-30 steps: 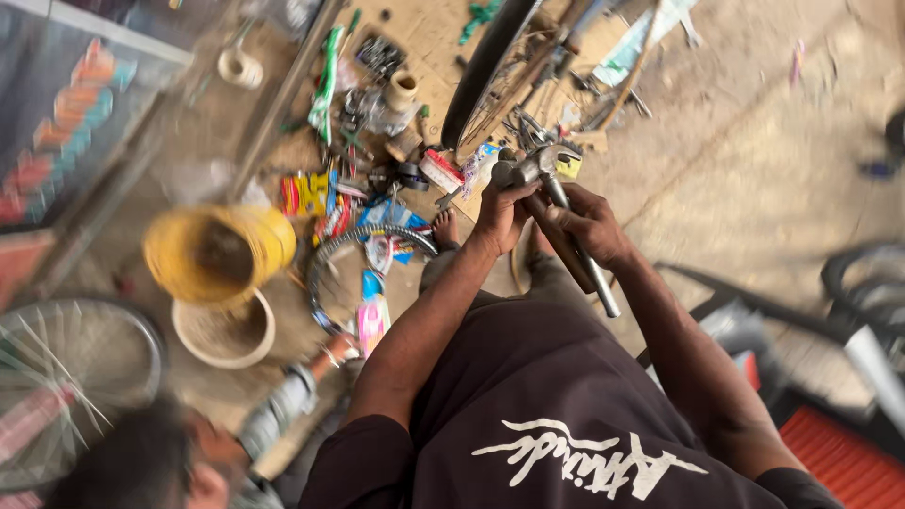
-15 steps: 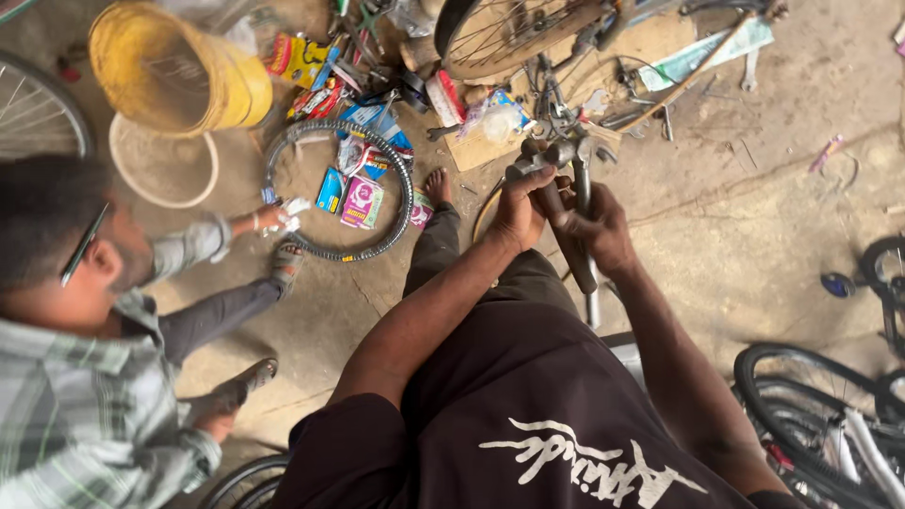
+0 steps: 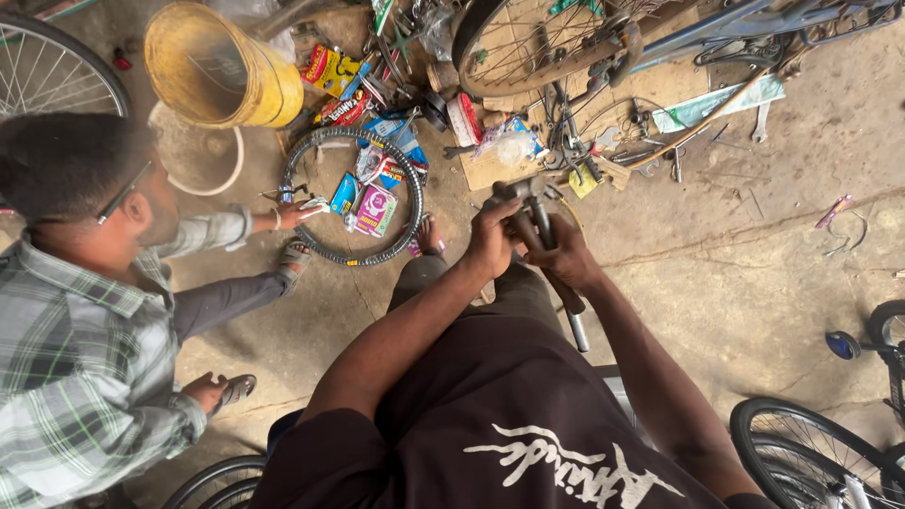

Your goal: The person uses a hammer and a metal rod to adjust the bicycle wheel rim, then uses a wrench to tighten the axle nuts. The person works on the wheel while standing and later sits on the floor to continue adjustments.

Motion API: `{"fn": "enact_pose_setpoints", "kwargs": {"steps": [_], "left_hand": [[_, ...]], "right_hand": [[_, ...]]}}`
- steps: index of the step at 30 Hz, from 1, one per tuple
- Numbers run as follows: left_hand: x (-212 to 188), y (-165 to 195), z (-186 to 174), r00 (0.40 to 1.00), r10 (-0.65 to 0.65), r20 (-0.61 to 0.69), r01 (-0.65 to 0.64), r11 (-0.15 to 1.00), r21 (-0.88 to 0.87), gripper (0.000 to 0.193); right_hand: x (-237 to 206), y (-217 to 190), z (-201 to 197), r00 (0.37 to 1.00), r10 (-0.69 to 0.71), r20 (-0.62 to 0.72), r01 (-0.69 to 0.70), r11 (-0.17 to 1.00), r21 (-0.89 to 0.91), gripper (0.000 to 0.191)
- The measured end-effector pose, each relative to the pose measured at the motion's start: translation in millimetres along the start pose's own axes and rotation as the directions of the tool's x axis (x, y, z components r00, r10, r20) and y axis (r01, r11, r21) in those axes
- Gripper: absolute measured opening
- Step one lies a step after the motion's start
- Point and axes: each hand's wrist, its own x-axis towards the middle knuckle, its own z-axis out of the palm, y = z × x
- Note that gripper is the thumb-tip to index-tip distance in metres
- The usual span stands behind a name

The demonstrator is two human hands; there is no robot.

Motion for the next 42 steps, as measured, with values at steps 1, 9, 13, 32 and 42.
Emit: {"fn": "enact_pose_setpoints", "kwargs": {"steps": [1,9,13,32,42], "left_hand": [[-1,1,-4,0.999,-0.014,-0.031,0.014,1.000,-0.005,0.031],[2,23,-35,0.962,-0.089,-0.257,0.103,0.994,0.043,0.037],[1,32,-64,0.926,-0.126,-0.357,0.164,0.984,0.077,0.039],[87,53,-314,0.948,-0.053,-0.314,0.154,0.940,0.304,0.028],[107,-25,-353,0.921,-0.135,-0.365,0.313,0.815,0.487,0.039]], "right_hand": [[4,1,2,1.000,0.012,-0.012,-0.014,0.995,-0.101,0.074],[39,7,27,0.990,0.140,-0.004,-0.120,0.833,-0.541,0.071],[61,11,52,0.976,0.219,-0.001,-0.180,0.801,-0.571,0.072],[378,116,200,0.907,0.421,0.018,-0.135,0.330,-0.934,0.067],[516,294,189,0.968,0.197,0.154,0.134,0.109,-0.985,0.050]]}}
